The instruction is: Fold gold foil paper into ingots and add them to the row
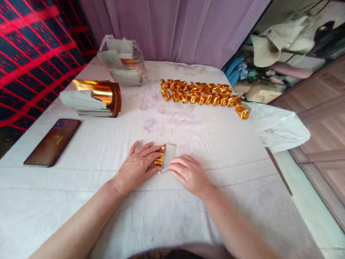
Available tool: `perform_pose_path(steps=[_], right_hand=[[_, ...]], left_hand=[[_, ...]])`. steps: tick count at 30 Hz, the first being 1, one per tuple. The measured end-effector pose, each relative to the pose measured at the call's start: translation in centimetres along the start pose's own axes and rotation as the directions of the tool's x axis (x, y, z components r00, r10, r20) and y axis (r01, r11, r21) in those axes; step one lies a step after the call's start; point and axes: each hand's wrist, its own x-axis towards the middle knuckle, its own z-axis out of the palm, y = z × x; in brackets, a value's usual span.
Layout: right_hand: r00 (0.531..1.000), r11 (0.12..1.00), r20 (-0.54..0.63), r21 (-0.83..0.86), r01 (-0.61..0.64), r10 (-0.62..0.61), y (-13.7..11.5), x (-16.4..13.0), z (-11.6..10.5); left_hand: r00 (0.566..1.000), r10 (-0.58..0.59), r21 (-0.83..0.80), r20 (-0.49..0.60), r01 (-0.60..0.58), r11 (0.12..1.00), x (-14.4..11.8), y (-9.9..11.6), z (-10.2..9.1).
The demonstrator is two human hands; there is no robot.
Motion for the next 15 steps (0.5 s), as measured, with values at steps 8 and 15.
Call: perform_pose_path(steps=[8,15], right_hand=[[0.995,0.993,-0.034,0.081,-0.092,0.095,0.0,0.5,0.1],[0.982,0.982,-0.044,0.051,-0.179,0.182,-0.3,1.2,0.6]], left_hand=[[0.999,0.012,-0.043,-0.046,-0.014,0.999,-0.1,0.1,0.3],[0.998,-0.005,-0.048,-0.066,0.002,0.999,-0.2,0.3,0.4]])
